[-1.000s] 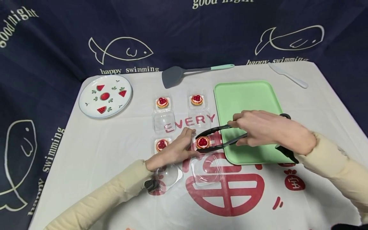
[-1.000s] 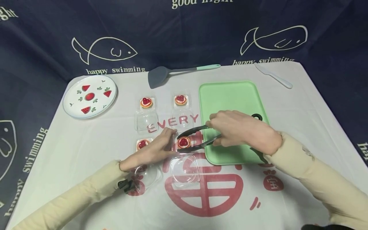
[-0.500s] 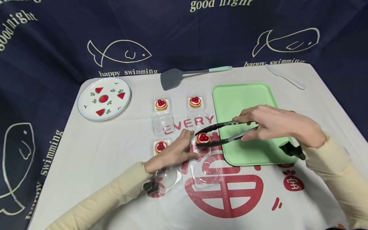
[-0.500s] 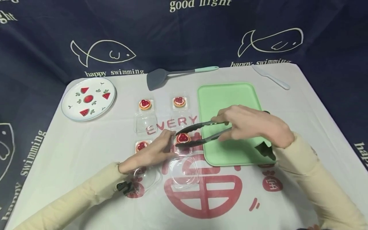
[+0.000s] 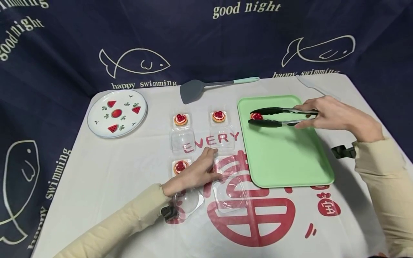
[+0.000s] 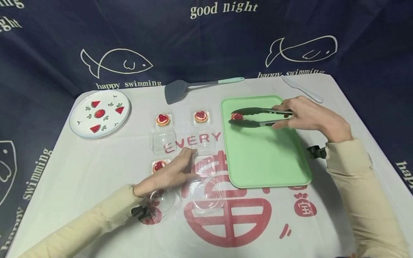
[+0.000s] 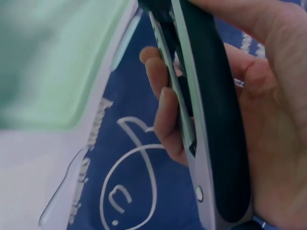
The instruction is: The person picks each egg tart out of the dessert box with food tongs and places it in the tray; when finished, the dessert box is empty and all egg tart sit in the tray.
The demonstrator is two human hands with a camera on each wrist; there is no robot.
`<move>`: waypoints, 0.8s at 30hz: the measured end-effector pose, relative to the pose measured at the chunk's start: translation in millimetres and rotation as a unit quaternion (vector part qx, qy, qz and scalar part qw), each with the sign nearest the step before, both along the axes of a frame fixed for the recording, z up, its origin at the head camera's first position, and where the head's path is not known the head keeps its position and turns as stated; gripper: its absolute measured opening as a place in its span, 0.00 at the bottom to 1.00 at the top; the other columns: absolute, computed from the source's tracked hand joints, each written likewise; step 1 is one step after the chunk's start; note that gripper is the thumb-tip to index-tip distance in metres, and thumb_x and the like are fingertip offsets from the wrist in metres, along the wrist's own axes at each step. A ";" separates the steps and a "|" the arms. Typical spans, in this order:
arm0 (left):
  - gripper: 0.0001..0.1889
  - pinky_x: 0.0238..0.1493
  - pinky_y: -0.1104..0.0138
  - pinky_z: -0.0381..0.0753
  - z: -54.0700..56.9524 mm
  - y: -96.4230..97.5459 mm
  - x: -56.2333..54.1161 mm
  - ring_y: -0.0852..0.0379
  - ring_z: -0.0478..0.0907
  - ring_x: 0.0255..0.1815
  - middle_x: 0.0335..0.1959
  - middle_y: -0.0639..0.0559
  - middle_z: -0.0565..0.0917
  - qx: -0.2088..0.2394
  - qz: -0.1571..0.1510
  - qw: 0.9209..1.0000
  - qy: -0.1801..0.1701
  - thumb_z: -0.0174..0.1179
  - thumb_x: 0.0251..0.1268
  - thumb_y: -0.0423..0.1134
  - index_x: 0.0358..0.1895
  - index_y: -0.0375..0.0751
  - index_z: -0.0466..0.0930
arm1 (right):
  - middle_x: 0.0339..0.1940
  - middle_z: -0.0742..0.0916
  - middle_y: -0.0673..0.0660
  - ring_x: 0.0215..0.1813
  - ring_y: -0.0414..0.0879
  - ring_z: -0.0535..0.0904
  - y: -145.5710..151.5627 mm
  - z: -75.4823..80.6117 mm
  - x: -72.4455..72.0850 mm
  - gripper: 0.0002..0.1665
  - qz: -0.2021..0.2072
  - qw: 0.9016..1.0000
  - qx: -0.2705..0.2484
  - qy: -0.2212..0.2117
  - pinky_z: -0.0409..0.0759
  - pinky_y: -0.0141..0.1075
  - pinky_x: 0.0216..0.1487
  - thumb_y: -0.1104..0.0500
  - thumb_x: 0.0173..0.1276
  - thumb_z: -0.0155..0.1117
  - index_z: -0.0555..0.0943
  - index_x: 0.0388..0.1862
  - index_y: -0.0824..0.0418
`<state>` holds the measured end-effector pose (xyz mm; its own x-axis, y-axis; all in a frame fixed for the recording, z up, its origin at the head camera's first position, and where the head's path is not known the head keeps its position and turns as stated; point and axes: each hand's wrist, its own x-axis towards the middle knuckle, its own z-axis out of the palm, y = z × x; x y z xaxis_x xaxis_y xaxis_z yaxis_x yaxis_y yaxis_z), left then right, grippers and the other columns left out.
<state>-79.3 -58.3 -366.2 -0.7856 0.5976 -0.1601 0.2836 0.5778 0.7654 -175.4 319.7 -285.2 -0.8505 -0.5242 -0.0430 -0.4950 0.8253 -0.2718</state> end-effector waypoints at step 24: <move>0.43 0.69 0.57 0.67 2.4 3.1 0.3 0.45 0.67 0.59 0.61 0.34 0.65 -0.016 0.015 1.000 -0.008 0.68 0.58 0.36 0.70 0.21 0.53 | 0.50 0.84 0.71 0.21 0.41 0.74 7.0 -21.2 -3.6 0.38 -0.027 1.000 0.010 0.005 0.78 0.56 0.47 0.54 0.54 0.77 0.77 0.59 0.74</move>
